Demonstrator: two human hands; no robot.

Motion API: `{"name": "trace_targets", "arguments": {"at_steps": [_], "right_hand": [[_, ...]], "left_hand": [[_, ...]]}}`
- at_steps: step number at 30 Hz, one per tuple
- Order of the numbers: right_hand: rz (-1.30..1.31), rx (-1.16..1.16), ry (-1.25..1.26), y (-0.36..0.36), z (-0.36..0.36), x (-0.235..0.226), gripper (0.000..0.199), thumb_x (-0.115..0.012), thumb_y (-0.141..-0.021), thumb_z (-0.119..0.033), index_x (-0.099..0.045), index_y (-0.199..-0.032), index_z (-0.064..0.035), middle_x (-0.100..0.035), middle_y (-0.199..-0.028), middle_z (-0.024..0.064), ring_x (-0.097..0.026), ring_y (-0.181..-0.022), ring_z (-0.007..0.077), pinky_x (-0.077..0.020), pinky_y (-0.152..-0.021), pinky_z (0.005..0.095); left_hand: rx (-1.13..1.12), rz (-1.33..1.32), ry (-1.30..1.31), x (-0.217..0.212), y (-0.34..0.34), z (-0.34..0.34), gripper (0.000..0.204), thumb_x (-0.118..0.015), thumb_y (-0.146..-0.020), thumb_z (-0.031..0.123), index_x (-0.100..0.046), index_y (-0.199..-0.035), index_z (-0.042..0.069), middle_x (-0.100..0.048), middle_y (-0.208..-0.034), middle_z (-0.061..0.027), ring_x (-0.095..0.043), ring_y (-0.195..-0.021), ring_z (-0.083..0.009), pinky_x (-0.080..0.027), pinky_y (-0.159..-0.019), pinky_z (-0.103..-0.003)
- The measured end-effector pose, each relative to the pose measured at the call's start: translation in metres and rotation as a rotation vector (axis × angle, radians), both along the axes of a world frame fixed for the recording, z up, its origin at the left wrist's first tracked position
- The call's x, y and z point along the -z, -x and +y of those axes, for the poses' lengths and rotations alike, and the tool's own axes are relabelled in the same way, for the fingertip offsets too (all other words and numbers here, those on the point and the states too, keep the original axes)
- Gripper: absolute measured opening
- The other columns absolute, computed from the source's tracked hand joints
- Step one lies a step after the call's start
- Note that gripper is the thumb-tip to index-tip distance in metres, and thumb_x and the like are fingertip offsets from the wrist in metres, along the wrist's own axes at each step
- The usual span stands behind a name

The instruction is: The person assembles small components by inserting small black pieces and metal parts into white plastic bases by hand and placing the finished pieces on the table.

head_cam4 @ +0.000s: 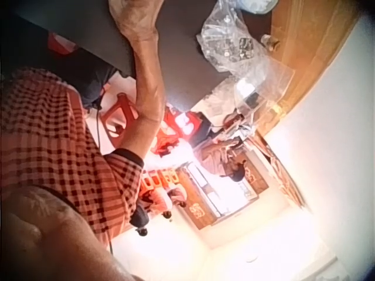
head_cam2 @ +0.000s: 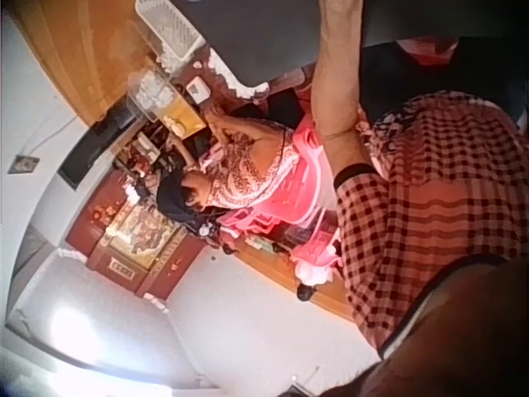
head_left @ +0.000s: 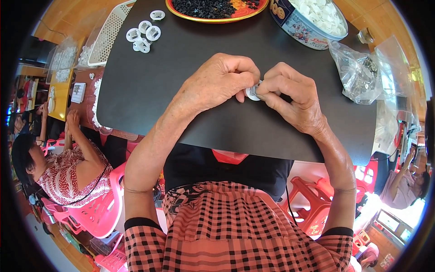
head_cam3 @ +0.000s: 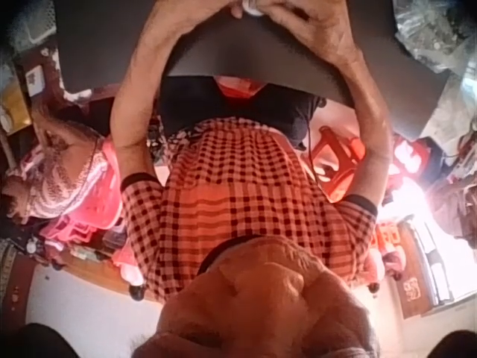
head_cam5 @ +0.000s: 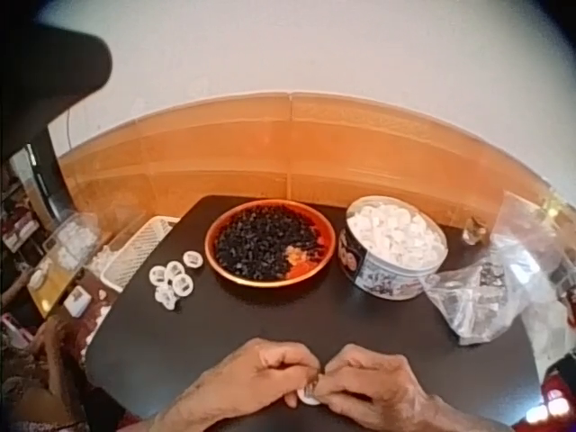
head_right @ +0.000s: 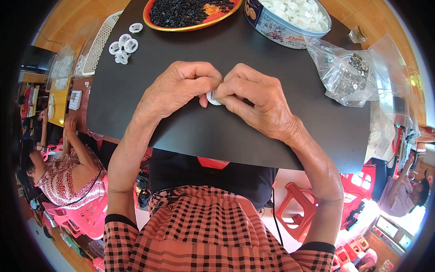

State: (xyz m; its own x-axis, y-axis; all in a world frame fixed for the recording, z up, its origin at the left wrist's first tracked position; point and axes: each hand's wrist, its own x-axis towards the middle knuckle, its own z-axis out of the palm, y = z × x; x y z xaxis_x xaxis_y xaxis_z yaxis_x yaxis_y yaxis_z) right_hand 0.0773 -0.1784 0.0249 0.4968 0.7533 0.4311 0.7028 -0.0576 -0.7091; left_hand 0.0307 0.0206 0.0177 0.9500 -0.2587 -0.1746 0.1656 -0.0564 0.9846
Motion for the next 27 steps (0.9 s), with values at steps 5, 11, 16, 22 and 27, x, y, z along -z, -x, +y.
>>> {"name": "trace_targets", "arguments": {"at_steps": [5,11,16,22,27], "right_hand": [[0.068,0.030,0.059,-0.0001,-0.0027,-0.0034,0.018,-0.070,-0.073,0.005,-0.069,-0.087,-0.0060,-0.056,-0.077,0.0028,-0.055,-0.069,0.0131,-0.0443,-0.059,0.0263],[0.037,0.031,0.046,0.0001,-0.0019,-0.0016,0.018,-0.070,-0.073,0.004,-0.070,-0.088,-0.0062,-0.055,-0.077,0.0028,-0.055,-0.068,0.0135,-0.0444,-0.058,0.0270],[-0.054,0.028,0.047,0.0011,-0.0028,-0.0026,0.017,-0.069,-0.072,0.004,-0.068,-0.087,-0.0048,-0.055,-0.077,0.0038,-0.055,-0.068,0.0153,-0.0445,-0.058,0.0283],[-0.082,0.050,0.036,0.0024,-0.0012,-0.0020,0.017,-0.070,-0.072,0.004,-0.066,-0.085,-0.0050,-0.055,-0.076,0.0044,-0.056,-0.067,0.0166,-0.0450,-0.057,0.0287],[-0.042,0.087,0.032,0.0047,-0.0008,-0.0007,0.017,-0.070,-0.071,0.005,-0.066,-0.084,-0.0056,-0.056,-0.075,0.0037,-0.057,-0.067,0.0162,-0.0454,-0.057,0.0275]], "left_hand": [[-0.002,0.014,-0.015,-0.0035,0.0004,0.0006,0.015,-0.056,-0.089,0.011,-0.065,-0.088,-0.001,-0.062,-0.079,-0.0018,-0.056,-0.064,-0.0081,-0.049,-0.060,-0.021],[0.002,0.005,-0.014,-0.0023,-0.0002,0.0012,0.015,-0.057,-0.089,0.012,-0.065,-0.088,-0.001,-0.061,-0.078,-0.0017,-0.056,-0.064,-0.0082,-0.048,-0.059,-0.021],[-0.006,0.013,-0.013,-0.0032,0.0004,-0.0004,0.015,-0.057,-0.090,0.012,-0.066,-0.089,-0.001,-0.061,-0.078,-0.0018,-0.056,-0.063,-0.0082,-0.048,-0.058,-0.021],[-0.028,0.008,-0.048,-0.0039,0.0014,-0.0019,0.016,-0.058,-0.090,0.012,-0.066,-0.089,-0.001,-0.062,-0.077,-0.0020,-0.056,-0.062,-0.0080,-0.048,-0.057,-0.021],[-0.055,0.010,-0.037,-0.0048,0.0024,-0.0041,0.016,-0.058,-0.090,0.012,-0.066,-0.088,-0.001,-0.061,-0.076,-0.0014,-0.056,-0.061,-0.0079,-0.047,-0.057,-0.021]]}}
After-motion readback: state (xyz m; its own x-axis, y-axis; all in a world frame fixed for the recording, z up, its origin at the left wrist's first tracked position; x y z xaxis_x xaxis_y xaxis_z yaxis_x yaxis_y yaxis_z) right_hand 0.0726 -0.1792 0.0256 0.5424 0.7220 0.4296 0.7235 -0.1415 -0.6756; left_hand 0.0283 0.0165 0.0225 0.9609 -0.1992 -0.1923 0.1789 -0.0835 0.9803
